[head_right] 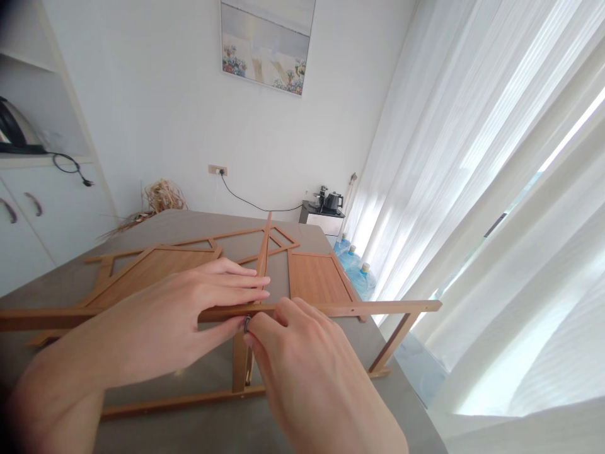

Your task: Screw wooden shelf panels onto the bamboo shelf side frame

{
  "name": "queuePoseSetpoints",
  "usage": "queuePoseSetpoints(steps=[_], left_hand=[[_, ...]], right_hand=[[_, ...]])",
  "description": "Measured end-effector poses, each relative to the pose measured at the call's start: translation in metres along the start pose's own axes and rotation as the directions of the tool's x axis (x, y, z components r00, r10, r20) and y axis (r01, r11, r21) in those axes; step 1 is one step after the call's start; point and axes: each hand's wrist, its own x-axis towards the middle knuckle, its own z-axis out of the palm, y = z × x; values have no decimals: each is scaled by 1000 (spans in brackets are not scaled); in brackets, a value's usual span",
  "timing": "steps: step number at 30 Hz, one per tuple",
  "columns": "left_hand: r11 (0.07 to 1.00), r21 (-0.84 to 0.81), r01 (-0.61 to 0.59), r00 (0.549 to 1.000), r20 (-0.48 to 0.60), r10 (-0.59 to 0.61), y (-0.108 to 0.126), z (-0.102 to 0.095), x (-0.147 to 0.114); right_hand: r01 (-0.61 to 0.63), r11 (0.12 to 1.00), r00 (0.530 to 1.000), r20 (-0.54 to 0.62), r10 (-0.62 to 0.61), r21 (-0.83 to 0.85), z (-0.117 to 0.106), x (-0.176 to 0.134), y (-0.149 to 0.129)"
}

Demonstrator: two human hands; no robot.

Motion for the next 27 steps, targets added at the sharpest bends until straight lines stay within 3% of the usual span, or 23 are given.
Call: queuePoseSetpoints(steps=[4, 11, 17, 27], left_hand=[[1000, -22, 0, 1000, -1, 0, 0, 0, 1], [999, -38, 9, 999, -32, -10, -4, 3, -2], [999, -36, 6, 1000, -24, -7, -3, 3, -2], [999, -33, 29, 999, -24, -29, -3, 2, -4]], right_hand=[[3, 1000, 1000, -30, -3, -2, 2, 1, -1], [-51, 998, 994, 101, 49, 22, 1, 0, -3], [-35, 999, 997, 67, 35, -9, 1, 0, -1], [-88, 996, 989, 123, 86, 15, 6, 4, 1]])
